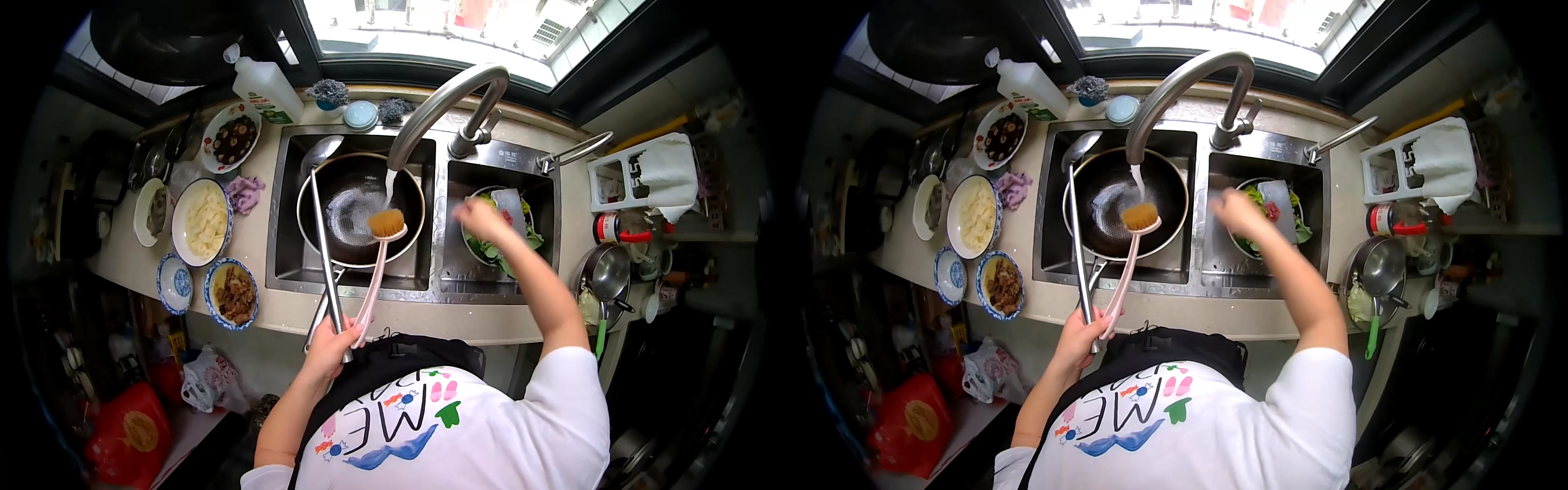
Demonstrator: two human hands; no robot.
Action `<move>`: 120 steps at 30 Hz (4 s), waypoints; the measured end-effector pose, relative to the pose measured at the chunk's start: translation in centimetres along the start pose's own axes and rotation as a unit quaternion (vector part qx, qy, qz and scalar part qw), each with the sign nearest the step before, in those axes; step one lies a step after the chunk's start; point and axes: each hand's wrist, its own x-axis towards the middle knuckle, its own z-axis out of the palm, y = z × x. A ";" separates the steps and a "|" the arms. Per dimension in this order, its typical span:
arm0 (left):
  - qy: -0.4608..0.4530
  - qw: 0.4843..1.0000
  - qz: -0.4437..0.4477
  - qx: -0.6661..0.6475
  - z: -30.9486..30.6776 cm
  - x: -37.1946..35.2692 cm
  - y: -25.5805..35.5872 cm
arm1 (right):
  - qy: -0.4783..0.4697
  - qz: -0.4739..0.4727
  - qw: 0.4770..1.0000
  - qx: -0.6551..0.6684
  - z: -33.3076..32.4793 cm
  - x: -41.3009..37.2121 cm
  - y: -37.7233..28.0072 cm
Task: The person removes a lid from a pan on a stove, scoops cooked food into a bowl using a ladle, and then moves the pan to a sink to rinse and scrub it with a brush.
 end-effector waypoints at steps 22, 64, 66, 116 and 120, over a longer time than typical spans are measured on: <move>-0.023 0.976 -0.189 0.108 -4.9 -1.8 -1.8 | 0.050 0.066 0.924 0.374 5.5 -8.2 -4.0; -0.028 0.976 -0.196 0.088 -4.3 -2.1 -1.8 | 0.096 -0.120 0.963 -0.222 -1.8 -0.5 -3.2; -0.023 0.975 -0.196 0.098 -3.9 -1.8 -1.6 | 0.102 -0.166 0.952 -0.236 -3.7 -0.2 -2.7; 0.202 0.822 0.214 0.487 -10.7 0.6 -7.0 | -0.006 -0.182 0.942 -0.283 14.5 7.5 -7.7; 0.217 0.818 0.204 0.491 -10.6 1.3 -6.9 | -0.143 -0.175 0.964 -0.137 15.5 0.7 -10.6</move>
